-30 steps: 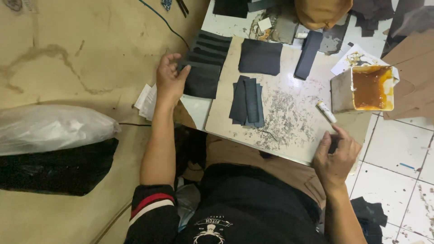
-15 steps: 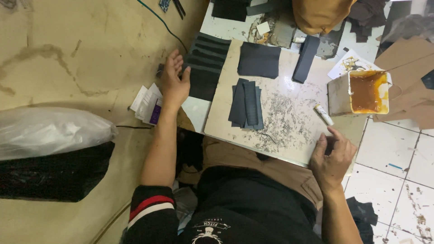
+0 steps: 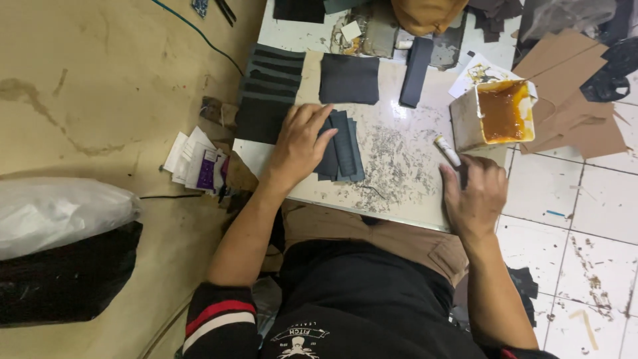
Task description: Applying adhesive to leather components using a small applicator
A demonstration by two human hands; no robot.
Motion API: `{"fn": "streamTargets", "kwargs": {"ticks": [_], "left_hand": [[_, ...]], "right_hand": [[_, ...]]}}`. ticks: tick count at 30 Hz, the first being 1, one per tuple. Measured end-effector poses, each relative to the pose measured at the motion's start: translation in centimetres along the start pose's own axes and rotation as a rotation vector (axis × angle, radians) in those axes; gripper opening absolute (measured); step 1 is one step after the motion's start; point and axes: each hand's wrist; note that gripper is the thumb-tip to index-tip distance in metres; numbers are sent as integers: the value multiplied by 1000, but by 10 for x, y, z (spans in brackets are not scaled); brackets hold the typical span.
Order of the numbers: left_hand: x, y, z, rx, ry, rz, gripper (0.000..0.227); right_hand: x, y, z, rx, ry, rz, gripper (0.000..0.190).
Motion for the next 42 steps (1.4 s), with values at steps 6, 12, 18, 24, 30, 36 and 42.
{"fn": "streamTargets", "kwargs": {"ticks": [6, 12, 18, 24, 30, 36, 42], "left_hand": [[21, 10, -2, 34, 232, -107, 39], [17, 7, 1, 122, 261, -109, 37], [5, 17, 16, 119, 226, -145, 32], [14, 13, 4, 109, 272, -137, 31], [15, 14, 8, 123, 350, -186, 32], [9, 23, 16, 59, 317, -234, 32], [10, 23, 17, 26, 325, -246, 28]], "right_hand": [[-15, 15, -13, 81, 106, -25, 22], [-82, 69, -29, 441, 625, -17, 18], [-105, 119, 12, 287, 720, 115, 18], [-83, 144, 35, 132, 421, 22, 20], [-59, 154, 38, -97, 327, -5, 17], [-50, 157, 40, -140, 285, -51, 14], [-74, 164, 33, -76, 344, -169, 16]]}}
Point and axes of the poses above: each hand's wrist, its own y-axis towards the middle knuckle, its own x-axis out of the palm, z = x × y, and after that the axes turned 8 degrees about z, right-handed
